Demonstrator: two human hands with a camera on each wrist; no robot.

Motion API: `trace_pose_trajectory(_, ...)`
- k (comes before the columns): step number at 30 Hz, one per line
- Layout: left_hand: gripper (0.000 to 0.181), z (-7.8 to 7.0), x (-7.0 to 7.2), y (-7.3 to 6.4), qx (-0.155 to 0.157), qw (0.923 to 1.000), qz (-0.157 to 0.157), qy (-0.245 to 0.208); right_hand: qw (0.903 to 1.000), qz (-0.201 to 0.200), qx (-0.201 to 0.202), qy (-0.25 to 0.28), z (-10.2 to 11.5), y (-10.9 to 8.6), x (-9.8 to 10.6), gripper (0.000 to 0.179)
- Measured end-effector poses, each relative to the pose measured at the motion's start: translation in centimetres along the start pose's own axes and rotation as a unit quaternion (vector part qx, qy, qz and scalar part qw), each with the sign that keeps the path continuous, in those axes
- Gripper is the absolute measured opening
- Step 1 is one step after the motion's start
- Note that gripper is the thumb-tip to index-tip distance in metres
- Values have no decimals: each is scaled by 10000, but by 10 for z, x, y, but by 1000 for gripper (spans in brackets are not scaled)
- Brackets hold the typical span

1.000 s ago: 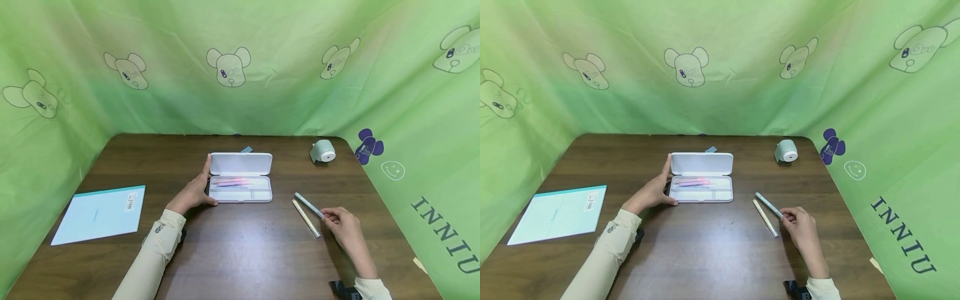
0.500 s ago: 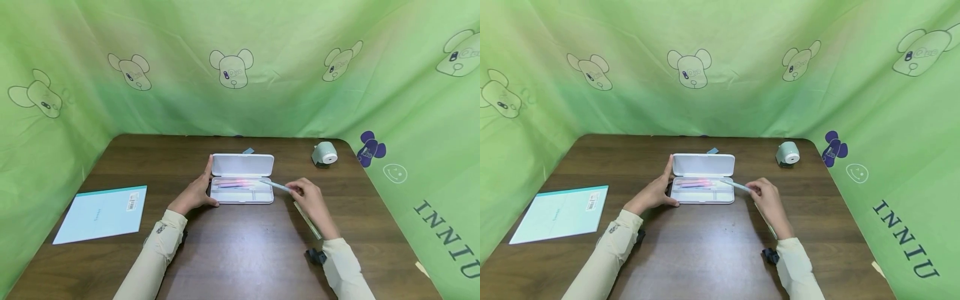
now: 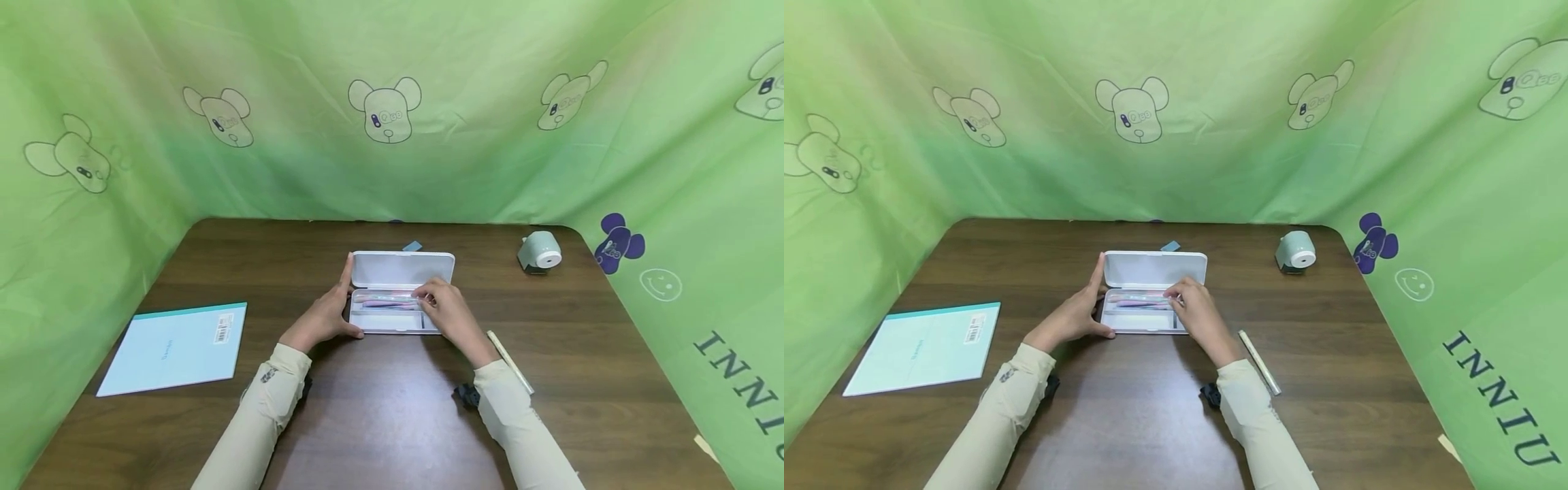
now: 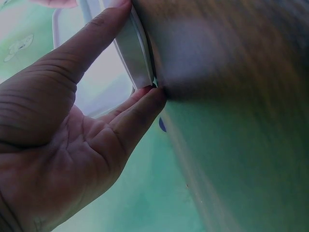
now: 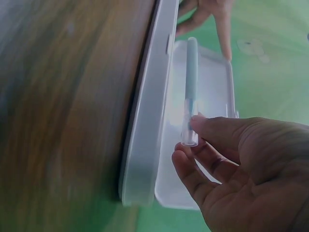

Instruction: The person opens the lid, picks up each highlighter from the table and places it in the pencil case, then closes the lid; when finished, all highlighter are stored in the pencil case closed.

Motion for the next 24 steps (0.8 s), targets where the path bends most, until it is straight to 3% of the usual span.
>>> trace_pose_trajectory(6, 158, -1, 0, 0, -34, 10000, -26, 2, 9999, 92, -7, -106, 1, 2, -4, 24)
trace_pose_trajectory(11, 158, 0, -1, 1, -39, 10000, 14, -30, 9997, -62, -220, -54, -5, -13, 1, 32)
trace_pose_trajectory(18, 158, 0, 0, 0, 4, 9999, 43, -94, 9968, -257, -740, -128, -23, -63, 23, 27)
trace_pose_trajectory(24, 157, 0, 0, 1, 10, 9999, 103, -13, 9903, -518, -1282, -160, -42, -122, 53, 27)
Point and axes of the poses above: each hand's wrist, its own y-axis towards the middle knuckle, its own x-axis out of the back of the hand, z = x × y, the point moved 1 cm from there along y, towards the middle knuckle, and after that the axes turned 12 degrees about z, right-handed, at the moved point
